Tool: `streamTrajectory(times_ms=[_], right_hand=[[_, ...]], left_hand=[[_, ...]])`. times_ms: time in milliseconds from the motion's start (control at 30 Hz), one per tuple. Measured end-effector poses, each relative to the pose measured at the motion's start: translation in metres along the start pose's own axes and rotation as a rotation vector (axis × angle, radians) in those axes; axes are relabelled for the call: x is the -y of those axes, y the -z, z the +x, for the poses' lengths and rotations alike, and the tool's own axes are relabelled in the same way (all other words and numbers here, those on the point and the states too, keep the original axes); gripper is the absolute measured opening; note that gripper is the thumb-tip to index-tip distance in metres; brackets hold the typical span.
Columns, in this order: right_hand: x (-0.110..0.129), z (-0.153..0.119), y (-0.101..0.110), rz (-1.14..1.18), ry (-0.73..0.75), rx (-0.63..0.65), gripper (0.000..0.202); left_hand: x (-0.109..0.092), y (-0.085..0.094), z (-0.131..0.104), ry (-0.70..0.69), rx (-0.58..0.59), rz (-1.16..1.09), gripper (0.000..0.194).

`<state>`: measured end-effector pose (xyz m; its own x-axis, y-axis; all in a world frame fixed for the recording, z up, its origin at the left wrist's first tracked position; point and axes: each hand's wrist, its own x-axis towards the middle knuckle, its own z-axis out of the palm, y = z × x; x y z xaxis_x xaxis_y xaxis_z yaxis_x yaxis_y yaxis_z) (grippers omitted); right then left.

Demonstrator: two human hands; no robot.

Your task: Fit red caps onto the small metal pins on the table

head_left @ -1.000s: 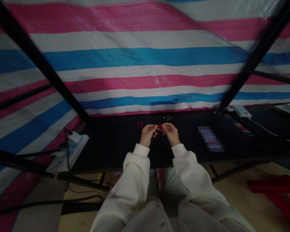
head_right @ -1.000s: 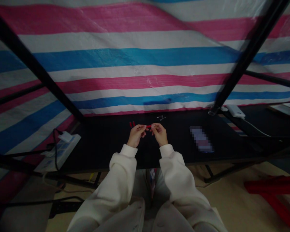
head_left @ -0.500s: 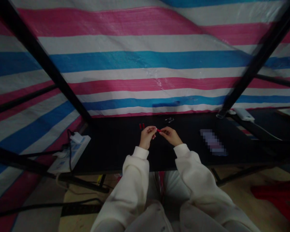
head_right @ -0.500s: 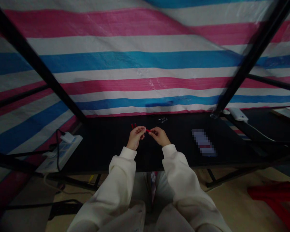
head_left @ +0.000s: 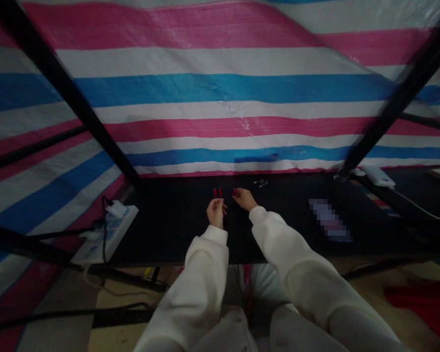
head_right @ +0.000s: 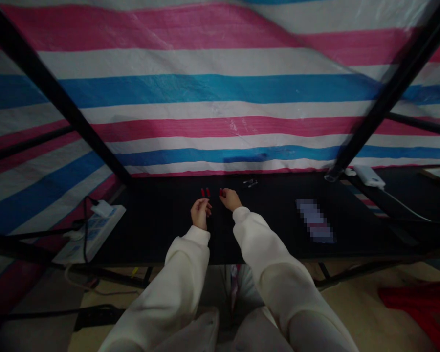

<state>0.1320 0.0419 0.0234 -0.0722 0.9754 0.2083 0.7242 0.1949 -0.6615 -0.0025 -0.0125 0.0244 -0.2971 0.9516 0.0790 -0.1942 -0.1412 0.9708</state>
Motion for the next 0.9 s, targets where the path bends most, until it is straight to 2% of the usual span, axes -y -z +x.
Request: streamTrajectory(times_ms=[233,533,633,733,800,900], right_hand=[[0.013,0.014,-0.023,-0.116,-0.048,0.051,0.015],[0.014,0.017,-0.026,-0.165,-0.091,0.073,0.018],[0.013,0.02,-0.02,-0.171,-0.101,0.126,0.027],[0.006,0.028,-0.003,-0.14,-0.072,0.126,0.039],[-0.002,0.035,0.012,-0.136,-0.062,0.053,0.037],[-0.018,0.049,0.031,-0.234,-0.154,-0.081,0.034]], left_hand=[[-0.003,0.0,-0.002,0.026,-0.007,-0.001,0.023],[-0.004,0.0,-0.002,0.051,-0.024,-0.02,0.022],[-0.005,0.0,-0.002,0.065,-0.023,-0.024,0.022],[-0.006,0.0,-0.003,0.059,-0.017,-0.025,0.021],[-0.006,-0.001,-0.004,0.052,-0.006,-0.027,0.02],[-0.008,-0.001,-0.006,0.05,0.021,-0.03,0.019]])
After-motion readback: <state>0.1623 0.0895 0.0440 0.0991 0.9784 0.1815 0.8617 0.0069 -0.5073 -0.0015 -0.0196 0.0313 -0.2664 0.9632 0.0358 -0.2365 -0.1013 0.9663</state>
